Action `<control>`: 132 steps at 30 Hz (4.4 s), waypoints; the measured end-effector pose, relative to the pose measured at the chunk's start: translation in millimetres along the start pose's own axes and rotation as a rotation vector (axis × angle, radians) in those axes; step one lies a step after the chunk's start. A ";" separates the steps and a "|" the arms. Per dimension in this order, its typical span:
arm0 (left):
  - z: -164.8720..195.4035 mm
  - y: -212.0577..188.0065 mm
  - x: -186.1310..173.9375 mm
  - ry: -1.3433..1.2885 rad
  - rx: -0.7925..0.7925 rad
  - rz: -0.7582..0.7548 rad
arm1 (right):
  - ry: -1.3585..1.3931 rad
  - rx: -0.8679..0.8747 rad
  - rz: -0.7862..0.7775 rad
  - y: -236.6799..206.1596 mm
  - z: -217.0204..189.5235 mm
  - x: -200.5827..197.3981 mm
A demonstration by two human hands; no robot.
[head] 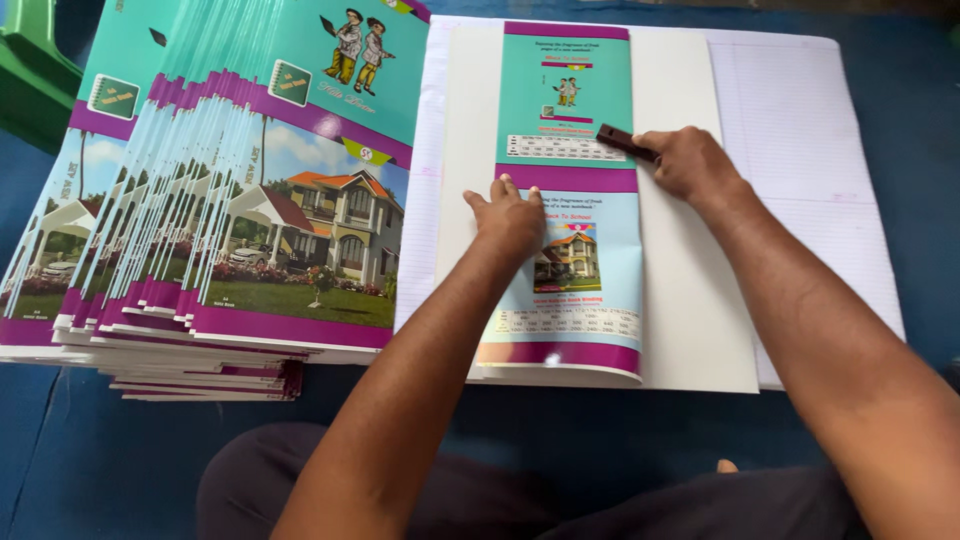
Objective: The person sits on the floor and repeatedly folds a printed cover sheet around a stack of blank pages, then uses a small rectangular tool to press and crease the spine. The person repeats this process for multiple book units.
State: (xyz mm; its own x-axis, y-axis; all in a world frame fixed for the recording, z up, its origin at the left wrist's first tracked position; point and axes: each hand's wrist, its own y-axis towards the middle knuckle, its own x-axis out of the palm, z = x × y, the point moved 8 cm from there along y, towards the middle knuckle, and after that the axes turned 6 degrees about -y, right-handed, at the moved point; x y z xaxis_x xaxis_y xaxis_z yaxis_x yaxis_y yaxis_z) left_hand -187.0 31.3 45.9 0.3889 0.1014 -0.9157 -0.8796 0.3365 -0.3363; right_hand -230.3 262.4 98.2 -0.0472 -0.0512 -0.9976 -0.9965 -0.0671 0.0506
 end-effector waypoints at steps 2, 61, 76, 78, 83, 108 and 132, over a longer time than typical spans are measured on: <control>3.4 -2.1 -7.6 -0.021 -0.024 -0.012 | 0.032 -0.050 0.027 -12.4 -1.0 -10.1; 36.3 -76.9 -21.5 0.017 -0.162 -0.036 | 0.089 -0.608 -0.143 -316.1 -70.5 -64.8; 53.5 -66.4 -16.5 -0.060 -0.098 0.157 | 0.048 -0.652 -0.213 -324.1 -39.8 -51.6; 60.1 -72.4 -16.6 -0.075 -0.078 0.220 | 0.052 -0.666 -0.204 -322.4 -35.2 -52.2; 86.4 -82.5 -17.5 -0.057 -0.026 0.372 | 0.188 -0.711 -0.158 -316.9 -22.9 -66.9; 203.7 -98.7 -19.9 -0.215 -0.127 0.107 | 0.321 0.399 0.136 -241.5 179.1 -74.0; 218.0 -55.0 -22.3 0.104 -0.020 0.248 | 0.147 0.475 -0.220 -208.0 139.9 -40.6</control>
State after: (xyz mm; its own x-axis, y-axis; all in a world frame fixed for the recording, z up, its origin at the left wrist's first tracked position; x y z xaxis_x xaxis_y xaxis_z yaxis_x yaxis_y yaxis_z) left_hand -87.6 214.6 132.7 0.1310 0.0810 -0.9881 -0.9500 0.2951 -0.1017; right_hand -30.9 417.8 121.5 0.1429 -0.2276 -0.9632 -0.9051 0.3638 -0.2202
